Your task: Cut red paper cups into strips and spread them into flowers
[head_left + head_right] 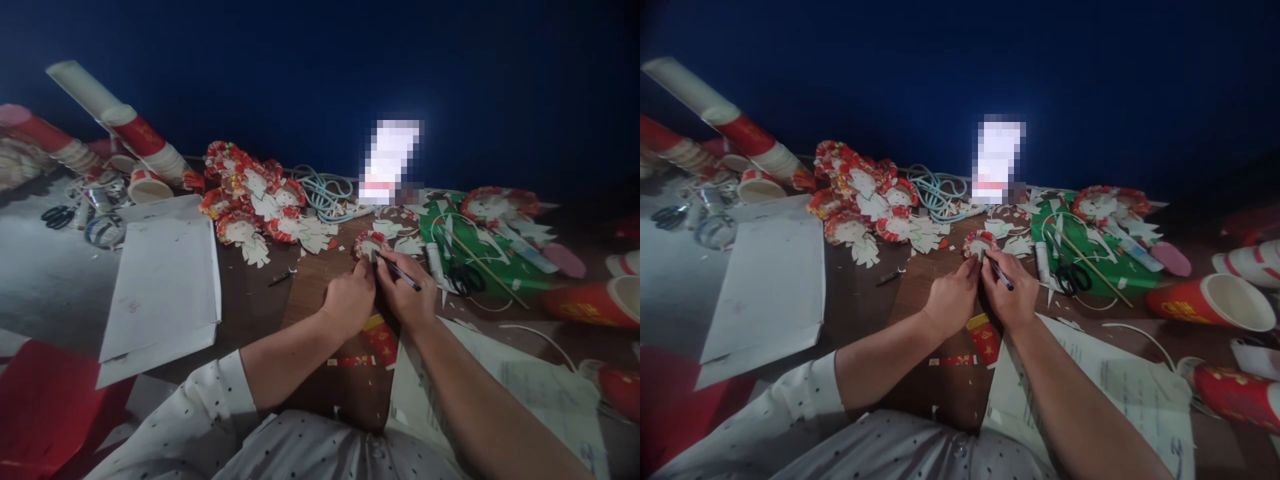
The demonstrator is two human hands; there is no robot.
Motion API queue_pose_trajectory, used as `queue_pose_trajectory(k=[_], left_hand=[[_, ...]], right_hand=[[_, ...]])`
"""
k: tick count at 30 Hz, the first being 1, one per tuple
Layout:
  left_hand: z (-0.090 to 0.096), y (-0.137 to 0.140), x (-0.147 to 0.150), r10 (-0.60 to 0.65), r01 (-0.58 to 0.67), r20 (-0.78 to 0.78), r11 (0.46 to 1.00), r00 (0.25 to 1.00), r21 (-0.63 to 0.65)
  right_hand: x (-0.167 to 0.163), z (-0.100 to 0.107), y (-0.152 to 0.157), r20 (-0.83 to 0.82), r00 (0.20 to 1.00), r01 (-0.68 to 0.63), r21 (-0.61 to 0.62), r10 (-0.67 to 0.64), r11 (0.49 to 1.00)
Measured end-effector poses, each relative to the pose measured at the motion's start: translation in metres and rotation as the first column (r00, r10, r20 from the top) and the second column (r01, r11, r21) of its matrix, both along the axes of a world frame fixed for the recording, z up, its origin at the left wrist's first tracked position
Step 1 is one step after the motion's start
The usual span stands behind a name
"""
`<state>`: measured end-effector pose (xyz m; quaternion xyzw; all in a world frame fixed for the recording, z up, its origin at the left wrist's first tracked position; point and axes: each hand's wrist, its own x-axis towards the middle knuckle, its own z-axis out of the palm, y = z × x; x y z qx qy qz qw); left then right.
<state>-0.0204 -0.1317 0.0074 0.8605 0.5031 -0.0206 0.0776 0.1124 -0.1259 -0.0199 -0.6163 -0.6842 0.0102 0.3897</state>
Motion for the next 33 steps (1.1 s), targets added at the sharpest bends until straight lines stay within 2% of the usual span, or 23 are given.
queue_pose_trajectory(k=[16, 33], left_hand=[[-0.0015, -0.0003, -0.0001, -0.004, 0.004, 0.012, 1.000, 1.000, 0.010], [0.0003, 0.0001, -0.0002, -0.002, 0.002, 0.005, 1.000, 1.000, -0.019]], right_hand=[[0.0005, -0.0010, -0.0007, -0.040, 0.999, -0.022, -0.006, 0.022, 1.000], [0.0017, -0.0024, -0.0004, 0.000, 1.000, -0.023, 0.003, 0.023, 1.000]])
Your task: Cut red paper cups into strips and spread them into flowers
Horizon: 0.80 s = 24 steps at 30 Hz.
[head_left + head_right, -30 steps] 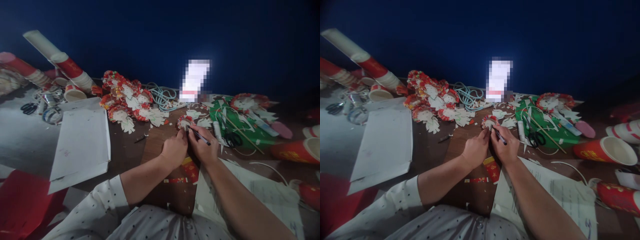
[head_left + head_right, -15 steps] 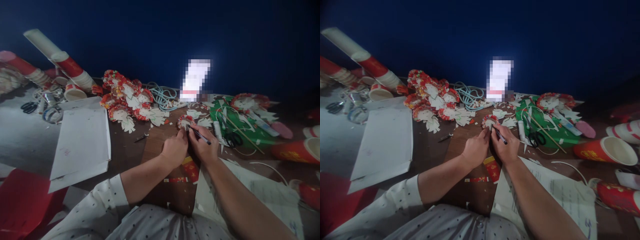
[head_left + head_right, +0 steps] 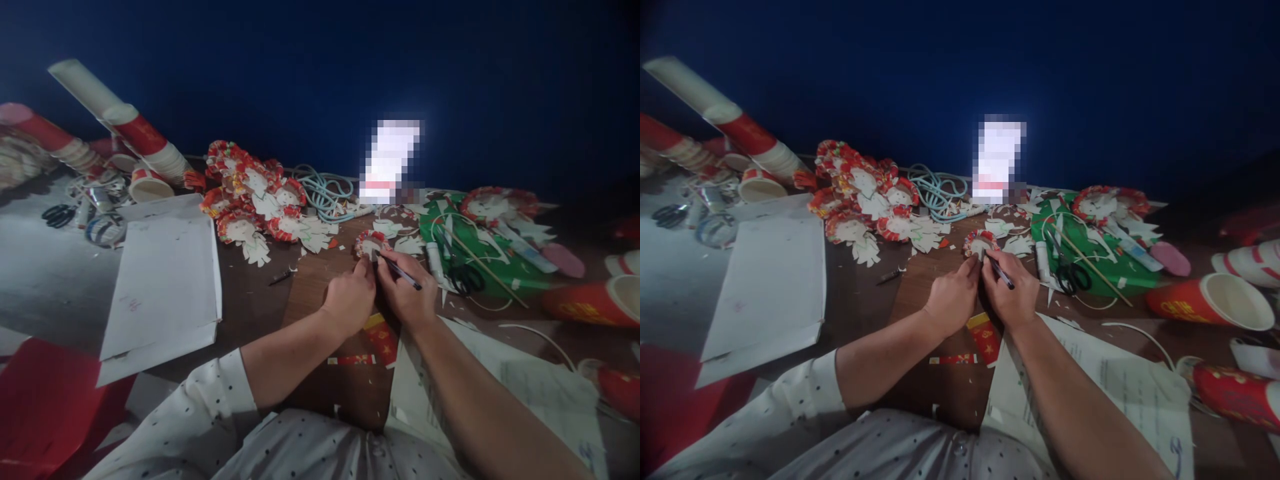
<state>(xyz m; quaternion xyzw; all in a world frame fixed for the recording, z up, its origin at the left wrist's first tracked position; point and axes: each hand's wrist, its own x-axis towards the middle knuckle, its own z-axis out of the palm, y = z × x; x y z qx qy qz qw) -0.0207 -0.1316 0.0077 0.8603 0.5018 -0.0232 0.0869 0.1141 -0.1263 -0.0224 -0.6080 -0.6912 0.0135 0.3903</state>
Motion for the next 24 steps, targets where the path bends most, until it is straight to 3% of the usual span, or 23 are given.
queue_pose_trajectory(k=[24], left_hand=[[-0.0007, 0.0002, -0.0001, -0.001, 0.001, -0.009, 1.000, 1.000, 0.017]], right_hand=[[-0.0008, 0.0018, 0.0006, -0.013, 1.000, 0.004, -0.012, -0.004, 1.000]])
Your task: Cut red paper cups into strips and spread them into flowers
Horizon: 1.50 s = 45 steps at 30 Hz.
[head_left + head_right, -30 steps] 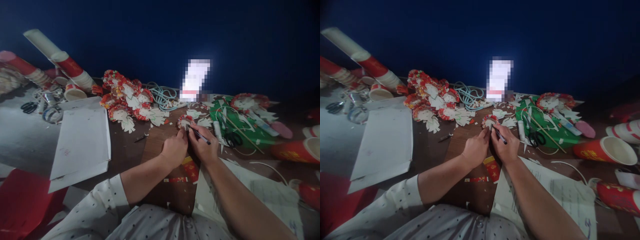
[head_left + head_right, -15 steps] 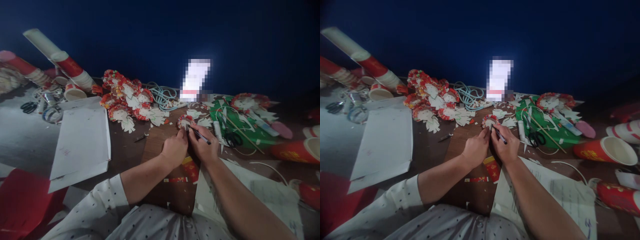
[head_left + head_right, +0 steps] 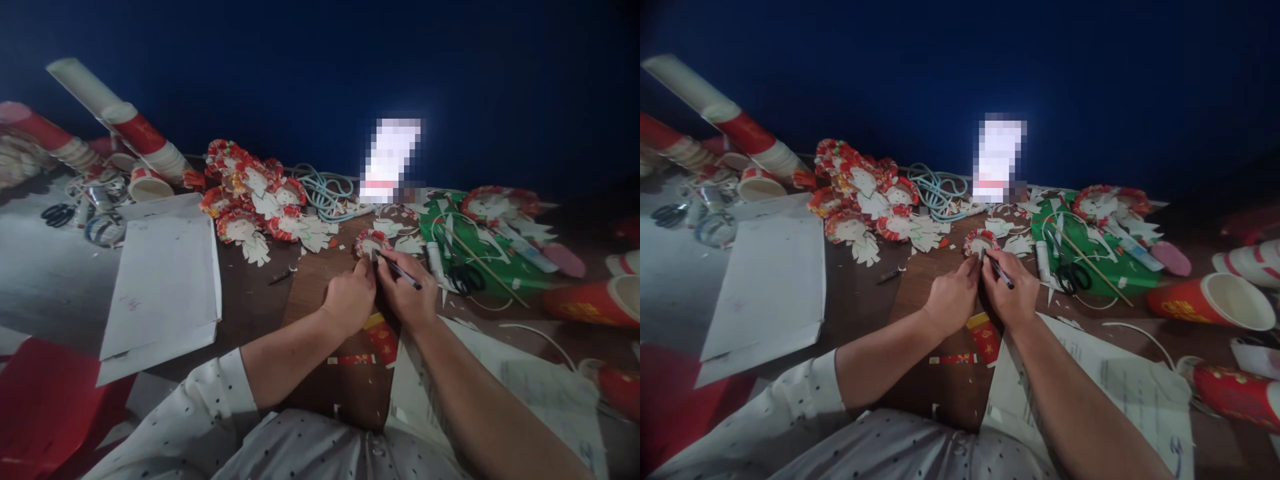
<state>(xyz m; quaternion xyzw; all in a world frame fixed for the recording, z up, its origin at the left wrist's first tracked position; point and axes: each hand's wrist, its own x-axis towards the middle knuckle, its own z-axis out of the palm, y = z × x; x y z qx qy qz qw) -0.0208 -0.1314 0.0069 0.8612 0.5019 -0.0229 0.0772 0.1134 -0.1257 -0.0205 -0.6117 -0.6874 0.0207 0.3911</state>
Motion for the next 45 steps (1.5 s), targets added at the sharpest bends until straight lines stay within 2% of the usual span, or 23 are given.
queue_pose_trajectory(k=[18, 33, 45], left_hand=[[0.0005, -0.0001, 0.0001, 0.001, -0.001, 0.003, 1.000, 1.000, -0.006], [0.0005, 0.0003, -0.0005, 0.000, 0.001, 0.026, 1.000, 1.000, -0.026], [-0.0021, 0.0000, -0.0010, -0.008, 0.009, 0.032, 1.000, 0.999, -0.020]], right_hand=[[0.0003, -0.0013, -0.0004, 0.001, 1.000, 0.003, -0.010, -0.003, 1.000], [-0.0017, 0.0007, -0.0044, 0.031, 0.999, 0.020, 0.037, -0.022, 0.999], [-0.0031, -0.0007, -0.0077, 0.023, 0.999, -0.027, 0.035, 0.027, 0.999]])
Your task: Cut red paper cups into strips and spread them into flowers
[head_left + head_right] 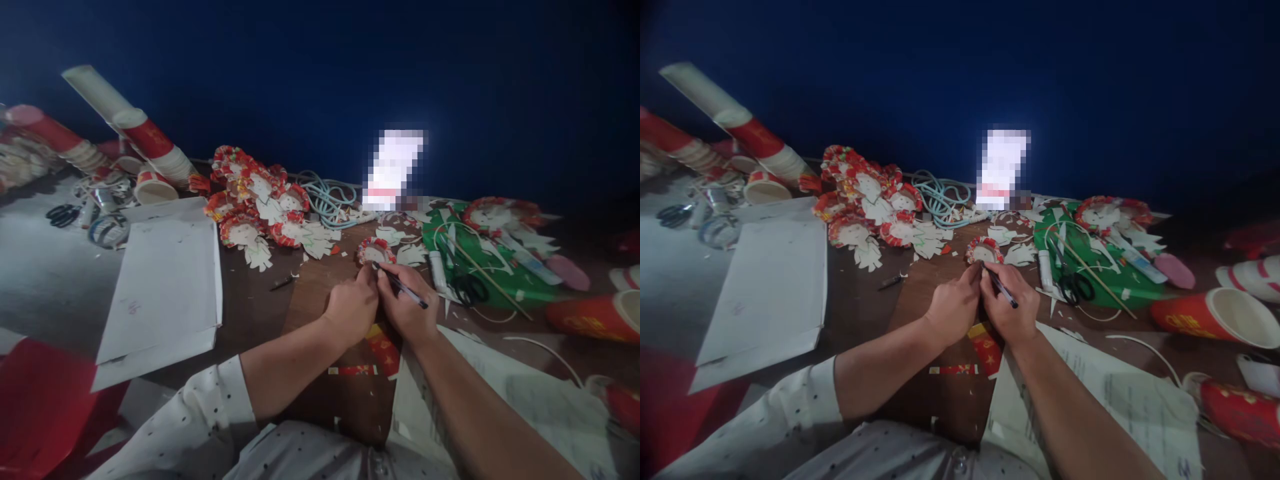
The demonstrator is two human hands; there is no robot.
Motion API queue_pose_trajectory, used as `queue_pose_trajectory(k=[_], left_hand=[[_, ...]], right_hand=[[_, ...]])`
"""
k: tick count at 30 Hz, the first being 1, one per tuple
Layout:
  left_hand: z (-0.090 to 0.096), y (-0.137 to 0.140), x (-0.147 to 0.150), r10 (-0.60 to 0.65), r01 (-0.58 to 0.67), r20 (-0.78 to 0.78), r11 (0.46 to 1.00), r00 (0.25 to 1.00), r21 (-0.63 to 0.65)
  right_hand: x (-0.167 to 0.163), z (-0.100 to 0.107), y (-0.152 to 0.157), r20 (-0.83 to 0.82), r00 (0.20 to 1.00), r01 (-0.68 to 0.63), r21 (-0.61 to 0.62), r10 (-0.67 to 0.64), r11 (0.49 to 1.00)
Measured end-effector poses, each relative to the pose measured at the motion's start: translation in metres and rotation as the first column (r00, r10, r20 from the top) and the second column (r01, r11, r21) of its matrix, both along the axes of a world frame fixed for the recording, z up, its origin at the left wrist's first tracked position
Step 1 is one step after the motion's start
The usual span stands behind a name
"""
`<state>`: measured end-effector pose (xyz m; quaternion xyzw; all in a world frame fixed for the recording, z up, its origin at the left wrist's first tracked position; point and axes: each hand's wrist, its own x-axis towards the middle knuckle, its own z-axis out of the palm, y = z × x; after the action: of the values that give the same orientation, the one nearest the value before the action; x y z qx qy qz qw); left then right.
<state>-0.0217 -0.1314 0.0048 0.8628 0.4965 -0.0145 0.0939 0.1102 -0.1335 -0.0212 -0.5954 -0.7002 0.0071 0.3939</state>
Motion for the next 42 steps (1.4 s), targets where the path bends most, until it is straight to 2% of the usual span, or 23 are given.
queue_pose_trajectory(k=[11, 22, 30, 42], left_hand=[[0.0022, 0.0003, 0.0010, 0.004, -0.004, -0.006, 1.000, 1.000, -0.014], [0.0010, -0.0003, 0.0015, 0.010, -0.010, -0.014, 1.000, 1.000, 0.011], [0.0024, 0.0004, 0.0021, 0.008, -0.008, -0.017, 1.000, 1.000, -0.014], [0.0017, -0.0002, 0.0014, 0.005, -0.005, -0.016, 1.000, 1.000, 0.018]], right_hand=[[-0.0008, 0.0029, 0.0012, -0.021, 1.000, -0.021, -0.017, 0.020, 1.000], [0.0023, -0.0006, 0.0036, 0.012, 0.998, 0.060, -0.022, -0.060, 0.998], [0.0039, -0.0010, 0.0059, 0.016, 0.999, 0.043, -0.029, -0.043, 0.999], [0.0039, -0.0014, 0.0058, -0.002, 0.998, 0.056, -0.059, -0.056, 0.997]])
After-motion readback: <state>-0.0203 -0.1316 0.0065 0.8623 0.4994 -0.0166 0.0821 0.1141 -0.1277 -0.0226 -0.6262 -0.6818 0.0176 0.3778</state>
